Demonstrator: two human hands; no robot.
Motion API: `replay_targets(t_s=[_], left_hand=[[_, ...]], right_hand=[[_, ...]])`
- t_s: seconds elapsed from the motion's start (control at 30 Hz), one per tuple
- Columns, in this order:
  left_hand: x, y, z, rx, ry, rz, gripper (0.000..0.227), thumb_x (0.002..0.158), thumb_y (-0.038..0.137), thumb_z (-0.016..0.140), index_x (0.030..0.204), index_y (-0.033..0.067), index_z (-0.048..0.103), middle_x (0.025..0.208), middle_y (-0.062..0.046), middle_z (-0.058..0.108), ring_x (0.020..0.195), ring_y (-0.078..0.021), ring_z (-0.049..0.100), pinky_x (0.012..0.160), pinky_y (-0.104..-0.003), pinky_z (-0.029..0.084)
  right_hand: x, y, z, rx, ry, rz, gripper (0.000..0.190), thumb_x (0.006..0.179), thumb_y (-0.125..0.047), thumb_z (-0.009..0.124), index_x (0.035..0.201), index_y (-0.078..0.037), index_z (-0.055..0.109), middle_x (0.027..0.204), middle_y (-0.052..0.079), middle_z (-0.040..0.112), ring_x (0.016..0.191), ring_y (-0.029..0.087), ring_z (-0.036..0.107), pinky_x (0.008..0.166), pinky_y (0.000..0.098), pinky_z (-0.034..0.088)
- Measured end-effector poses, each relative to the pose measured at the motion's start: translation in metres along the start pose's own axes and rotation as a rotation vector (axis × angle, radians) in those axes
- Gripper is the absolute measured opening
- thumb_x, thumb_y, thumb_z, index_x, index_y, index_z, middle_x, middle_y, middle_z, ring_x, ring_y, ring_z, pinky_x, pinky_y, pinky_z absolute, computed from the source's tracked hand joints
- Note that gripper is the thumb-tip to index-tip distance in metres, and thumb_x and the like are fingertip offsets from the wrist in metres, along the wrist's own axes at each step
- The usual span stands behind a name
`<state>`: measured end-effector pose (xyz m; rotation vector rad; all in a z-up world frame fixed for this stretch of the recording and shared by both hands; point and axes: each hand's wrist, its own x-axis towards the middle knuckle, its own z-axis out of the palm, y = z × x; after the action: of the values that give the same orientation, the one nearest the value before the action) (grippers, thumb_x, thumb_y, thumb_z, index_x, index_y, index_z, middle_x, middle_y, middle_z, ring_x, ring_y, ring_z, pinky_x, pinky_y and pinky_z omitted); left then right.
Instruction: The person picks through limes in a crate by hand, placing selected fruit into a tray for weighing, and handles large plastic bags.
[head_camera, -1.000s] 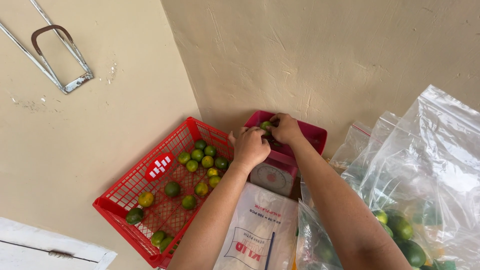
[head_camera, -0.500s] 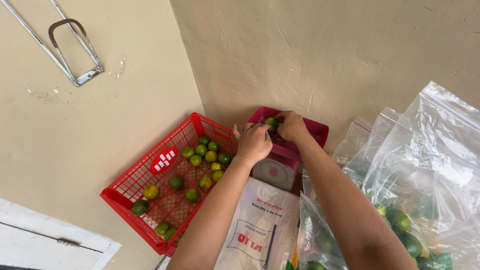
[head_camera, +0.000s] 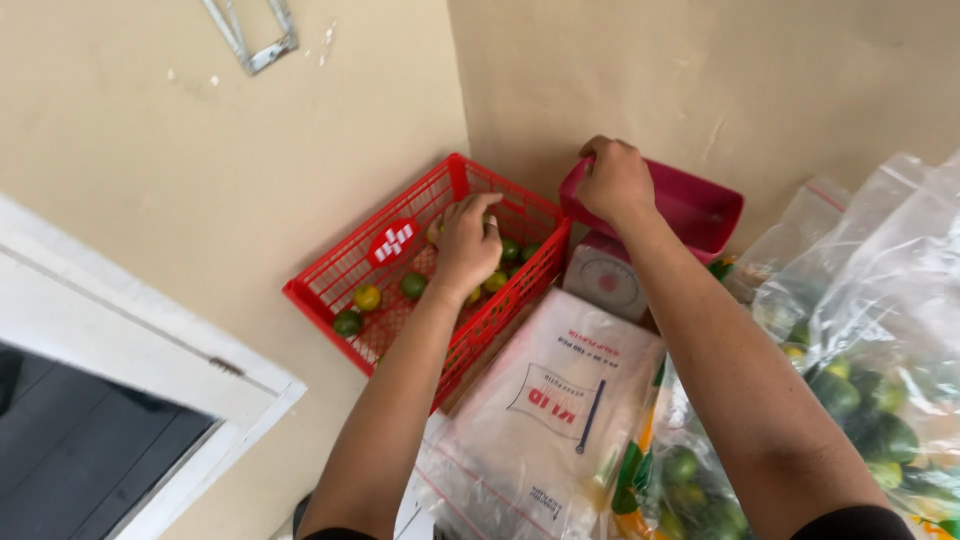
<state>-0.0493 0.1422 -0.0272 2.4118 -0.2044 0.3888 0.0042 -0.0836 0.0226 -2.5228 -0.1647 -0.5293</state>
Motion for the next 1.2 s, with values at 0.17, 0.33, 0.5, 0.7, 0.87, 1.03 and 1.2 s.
replay_targets(t_s=[0.17, 0.33, 0.5, 0.7, 0.87, 1.03, 1.2], left_hand=[[-0.031, -0.067, -0.034, 0.04, 0.02, -0.193, 0.035, 0.097, 0.016, 0.05, 0.129, 0.022, 0.062, 0.13, -0.005, 0.061, 0.131, -0.0304, 0.049, 0.112, -0.066, 0.028], [-0.05, -0.142, -0.009, -0.029, -0.024, -0.304, 0.034, 0.094, 0.017, 0.055, 0.126, 0.0199, 0.067, 0.125, -0.012, 0.066, 0.128, -0.0355, 0.057, 0.107, -0.061, 0.042], [-0.065, -0.191, 0.022, -0.162, -0.263, -0.43, 0.043, 0.092, 0.014, 0.058, 0.134, 0.0153, 0.067, 0.133, -0.016, 0.064, 0.132, -0.0336, 0.057, 0.108, -0.052, 0.047], [-0.077, -0.121, -0.032, -0.211, -0.598, -0.381, 0.078, 0.085, -0.007, 0.043, 0.161, 0.0048, 0.032, 0.167, -0.024, 0.027, 0.154, -0.0423, 0.024, 0.127, -0.052, 0.025], [-0.074, -0.115, -0.035, -0.065, -0.684, -0.421, 0.07, 0.093, 0.008, 0.052, 0.16, 0.011, 0.036, 0.165, -0.022, 0.032, 0.152, -0.0378, 0.032, 0.124, -0.049, 0.032], [-0.071, -0.122, -0.03, -0.038, -0.676, -0.458, 0.068, 0.094, 0.025, 0.068, 0.156, 0.0124, 0.041, 0.159, -0.021, 0.04, 0.148, -0.0339, 0.039, 0.121, -0.046, 0.038], [-0.075, -0.107, -0.04, 0.024, -0.698, -0.506, 0.072, 0.095, 0.03, 0.069, 0.155, 0.0063, 0.036, 0.157, -0.022, 0.043, 0.147, -0.0342, 0.04, 0.119, -0.047, 0.039]], right_hand=[[-0.003, -0.059, 0.045, 0.109, 0.01, -0.198, 0.023, 0.089, 0.0, 0.064, 0.11, -0.002, 0.075, 0.1, 0.023, 0.072, 0.095, 0.044, 0.073, 0.079, 0.0517, 0.061], [-0.031, -0.105, 0.116, 0.192, -0.216, -0.269, 0.025, 0.088, -0.007, 0.064, 0.11, -0.01, 0.076, 0.102, 0.02, 0.075, 0.101, 0.043, 0.072, 0.085, 0.0547, 0.059], [-0.072, -0.121, 0.15, 0.133, -0.591, -0.162, 0.043, 0.088, -0.005, 0.057, 0.13, -0.006, 0.069, 0.118, 0.024, 0.07, 0.11, 0.042, 0.069, 0.091, 0.0502, 0.06], [-0.076, -0.115, 0.193, -0.371, -0.941, -0.152, 0.081, 0.076, 0.007, 0.074, 0.152, 0.0, 0.045, 0.146, 0.026, 0.051, 0.134, 0.047, 0.049, 0.102, 0.0669, 0.048], [-0.071, -0.1, 0.227, -0.553, -1.008, -0.125, 0.067, 0.075, 0.008, 0.079, 0.139, 0.001, 0.059, 0.144, 0.026, 0.047, 0.13, 0.048, 0.051, 0.1, 0.066, 0.049], [-0.077, -0.096, 0.228, -0.529, -1.02, -0.121, 0.049, 0.077, 0.006, 0.077, 0.125, 0.002, 0.069, 0.131, 0.024, 0.058, 0.122, 0.043, 0.059, 0.095, 0.0608, 0.053], [-0.088, -0.12, 0.183, -0.462, -1.045, -0.213, 0.04, 0.083, -0.004, 0.07, 0.123, 0.002, 0.071, 0.122, 0.023, 0.071, 0.117, 0.038, 0.068, 0.093, 0.0507, 0.058]])
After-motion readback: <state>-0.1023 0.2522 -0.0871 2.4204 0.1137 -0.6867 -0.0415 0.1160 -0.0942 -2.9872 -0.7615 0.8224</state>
